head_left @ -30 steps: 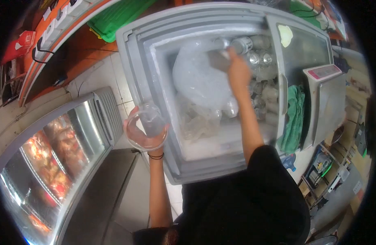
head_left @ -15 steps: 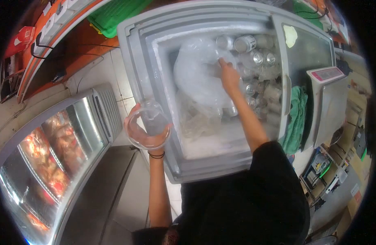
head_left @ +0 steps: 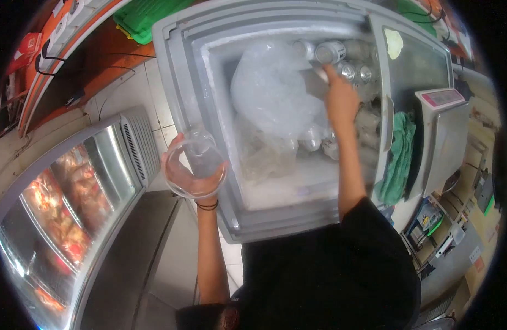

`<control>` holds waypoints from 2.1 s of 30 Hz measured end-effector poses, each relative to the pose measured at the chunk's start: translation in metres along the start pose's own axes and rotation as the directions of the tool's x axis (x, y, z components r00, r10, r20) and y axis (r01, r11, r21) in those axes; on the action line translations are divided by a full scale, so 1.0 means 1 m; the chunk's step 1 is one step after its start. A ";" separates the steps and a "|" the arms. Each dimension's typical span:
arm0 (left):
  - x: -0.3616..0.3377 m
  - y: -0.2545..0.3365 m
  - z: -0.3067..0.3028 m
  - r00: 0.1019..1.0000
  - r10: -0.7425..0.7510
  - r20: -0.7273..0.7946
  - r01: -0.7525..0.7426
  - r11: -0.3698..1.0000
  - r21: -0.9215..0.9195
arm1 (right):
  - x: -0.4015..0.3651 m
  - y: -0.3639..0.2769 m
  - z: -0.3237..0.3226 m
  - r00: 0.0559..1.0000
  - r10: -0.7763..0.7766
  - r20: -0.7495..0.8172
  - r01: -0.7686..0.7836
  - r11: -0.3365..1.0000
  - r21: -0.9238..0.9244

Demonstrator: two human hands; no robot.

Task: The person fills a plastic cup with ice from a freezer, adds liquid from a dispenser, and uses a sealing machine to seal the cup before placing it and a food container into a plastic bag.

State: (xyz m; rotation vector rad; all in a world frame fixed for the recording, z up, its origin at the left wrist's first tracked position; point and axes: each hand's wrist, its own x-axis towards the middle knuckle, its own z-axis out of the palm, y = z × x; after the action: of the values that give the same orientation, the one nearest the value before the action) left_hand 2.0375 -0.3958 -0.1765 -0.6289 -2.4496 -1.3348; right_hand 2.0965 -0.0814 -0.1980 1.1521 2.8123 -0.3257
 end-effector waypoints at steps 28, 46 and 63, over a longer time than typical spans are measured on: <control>0.000 0.004 0.002 0.999 -0.027 0.022 0.028 0.999 -0.026 | 0.018 0.030 0.073 1.000 -0.005 -0.013 0.009 0.936 0.353; -0.006 0.010 -0.001 0.990 -0.119 0.076 0.120 0.993 -0.003 | 0.007 -0.012 0.123 0.911 -0.140 -0.388 0.306 0.861 0.406; 0.000 0.014 0.004 0.991 -0.109 0.072 0.110 0.994 -0.018 | -0.017 0.010 0.166 0.988 -0.058 -0.143 0.110 0.912 0.396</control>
State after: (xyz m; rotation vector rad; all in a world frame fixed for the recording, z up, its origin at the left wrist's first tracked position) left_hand 2.0446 -0.3853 -0.1684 -0.5632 -2.5630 -1.4043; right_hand 2.1157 -0.1240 -0.3582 1.1528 3.0011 -0.9083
